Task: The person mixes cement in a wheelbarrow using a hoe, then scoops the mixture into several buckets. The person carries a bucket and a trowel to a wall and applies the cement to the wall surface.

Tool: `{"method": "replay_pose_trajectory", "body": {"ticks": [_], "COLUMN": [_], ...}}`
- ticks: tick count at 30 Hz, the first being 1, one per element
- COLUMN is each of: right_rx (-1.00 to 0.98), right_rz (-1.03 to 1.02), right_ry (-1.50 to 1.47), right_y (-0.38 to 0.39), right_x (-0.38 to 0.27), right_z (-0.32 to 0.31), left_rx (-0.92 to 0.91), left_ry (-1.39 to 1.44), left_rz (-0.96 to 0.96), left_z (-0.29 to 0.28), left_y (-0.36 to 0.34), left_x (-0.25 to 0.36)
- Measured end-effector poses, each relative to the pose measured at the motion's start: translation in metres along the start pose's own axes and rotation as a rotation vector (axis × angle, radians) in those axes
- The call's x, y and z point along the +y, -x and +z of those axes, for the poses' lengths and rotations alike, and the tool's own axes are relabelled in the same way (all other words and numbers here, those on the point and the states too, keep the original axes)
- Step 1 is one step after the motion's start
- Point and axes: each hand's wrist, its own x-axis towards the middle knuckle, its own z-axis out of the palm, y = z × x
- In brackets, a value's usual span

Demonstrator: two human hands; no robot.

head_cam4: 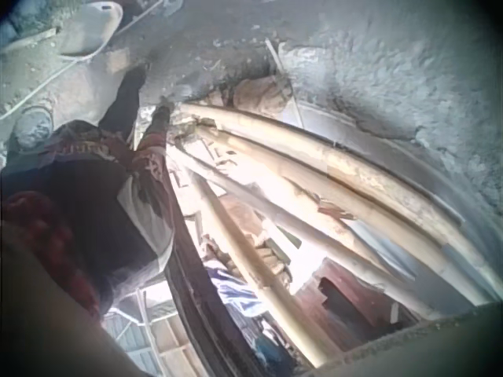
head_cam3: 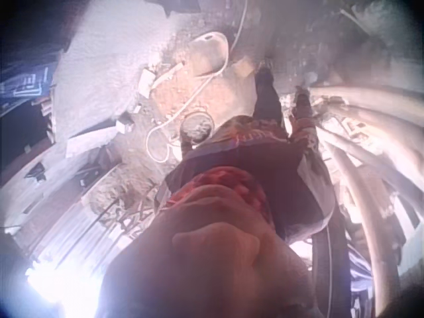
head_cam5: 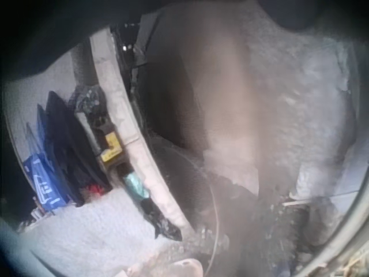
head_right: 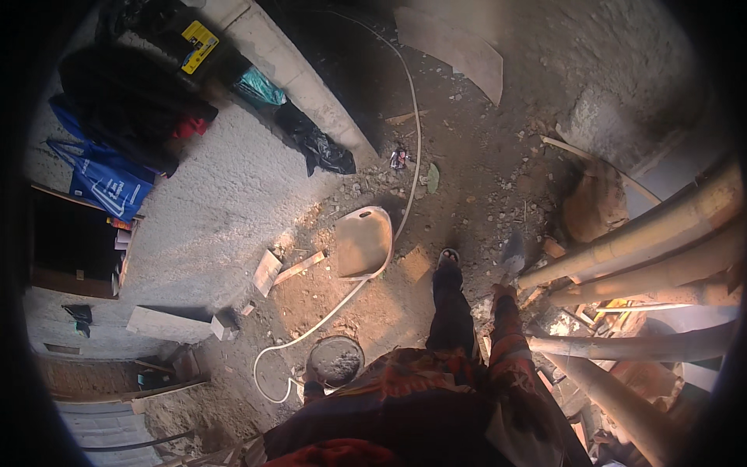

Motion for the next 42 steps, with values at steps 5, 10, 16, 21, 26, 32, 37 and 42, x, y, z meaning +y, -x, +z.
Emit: {"method": "replay_pose_trajectory", "body": {"ticks": [5,10,16,21,26,32,37,42], "right_rx": [-0.122,-0.192,-0.119,0.029,-0.059,-0.225,-0.198,-0.130], "right_rz": [0.246,0.393,0.318,0.167,0.133,0.095,0.101,-0.729], "right_ry": [-0.059,0.027,0.124,0.163,0.261,0.399,0.463,1.311], "right_y": [-0.083,-0.117,-0.220,-0.339,-0.356,-0.459,-0.539,-0.651], "right_x": [-0.070,-0.196,-0.454,-0.659,-0.826,-1.004,-1.097,-1.171], "right_z": [-0.025,-0.037,-0.052,-0.049,0.065,0.176,0.221,0.280], "left_rx": [0.017,0.076,-0.040,-0.175,-0.134,-0.060,0.118,0.090], "left_ry": [0.145,0.282,0.212,0.161,0.075,0.268,0.371,0.475], "left_rz": [-0.108,-0.277,-0.310,-0.252,-0.185,-0.135,-0.276,-0.295], "left_z": [0.157,0.285,0.526,0.783,0.897,1.005,1.189,1.292], "left_y": [-0.020,-0.051,-0.046,-0.017,-0.019,-0.100,-0.084,-0.113], "left_x": [0.124,0.226,0.323,0.429,0.558,0.721,0.848,1.001]}}
